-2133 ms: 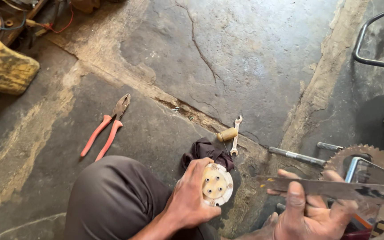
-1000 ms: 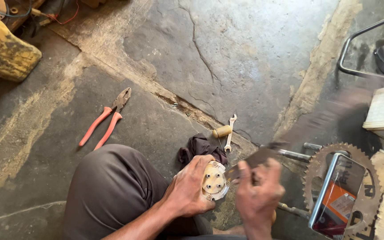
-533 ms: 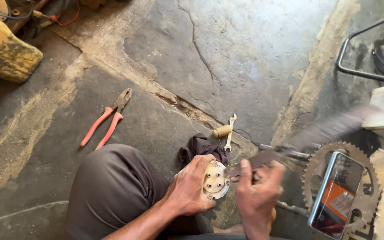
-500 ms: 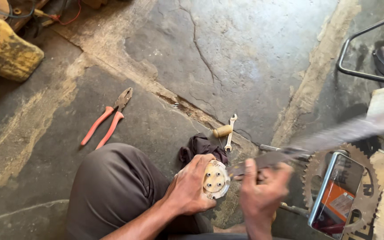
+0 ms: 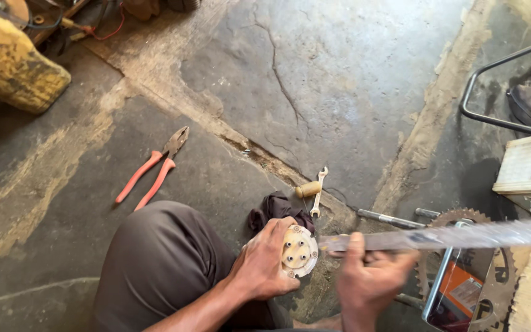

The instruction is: The person sits on the workshop floor and holds a small round metal component between their legs while repeatedly drawing a hacksaw blade across its edge by hand. They reposition the component and the blade several times and continue sawing the same part throughout the episode.

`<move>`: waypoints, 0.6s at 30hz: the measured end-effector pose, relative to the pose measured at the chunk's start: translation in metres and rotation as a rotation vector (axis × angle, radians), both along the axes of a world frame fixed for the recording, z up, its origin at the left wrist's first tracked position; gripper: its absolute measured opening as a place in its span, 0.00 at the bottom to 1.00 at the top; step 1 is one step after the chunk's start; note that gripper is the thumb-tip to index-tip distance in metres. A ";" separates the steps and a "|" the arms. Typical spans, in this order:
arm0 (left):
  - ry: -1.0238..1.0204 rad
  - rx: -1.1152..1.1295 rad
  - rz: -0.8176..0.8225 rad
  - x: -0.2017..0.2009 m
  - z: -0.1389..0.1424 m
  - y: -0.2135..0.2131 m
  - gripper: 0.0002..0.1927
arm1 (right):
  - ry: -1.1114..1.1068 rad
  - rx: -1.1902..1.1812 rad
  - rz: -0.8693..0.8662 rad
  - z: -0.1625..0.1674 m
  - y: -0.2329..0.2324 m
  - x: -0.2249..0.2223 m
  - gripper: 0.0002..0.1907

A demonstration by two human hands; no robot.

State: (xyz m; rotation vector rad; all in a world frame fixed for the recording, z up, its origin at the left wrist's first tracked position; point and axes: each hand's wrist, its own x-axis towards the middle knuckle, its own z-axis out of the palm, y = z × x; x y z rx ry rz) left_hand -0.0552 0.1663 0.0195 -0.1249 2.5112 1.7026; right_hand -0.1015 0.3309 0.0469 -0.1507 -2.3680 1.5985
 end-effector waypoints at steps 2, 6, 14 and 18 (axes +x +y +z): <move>-0.043 -0.015 0.002 0.000 0.000 0.001 0.48 | 0.046 -0.003 0.017 -0.002 -0.001 0.000 0.25; -0.037 -0.029 0.010 -0.001 0.000 0.001 0.49 | 0.000 0.202 -0.065 -0.002 0.004 0.000 0.25; -0.046 -0.039 -0.012 -0.001 0.000 0.002 0.48 | 0.081 0.148 -0.044 -0.006 -0.005 0.006 0.23; -0.081 -0.063 -0.008 0.000 0.002 0.000 0.49 | 0.101 0.058 -0.062 0.004 0.010 0.006 0.20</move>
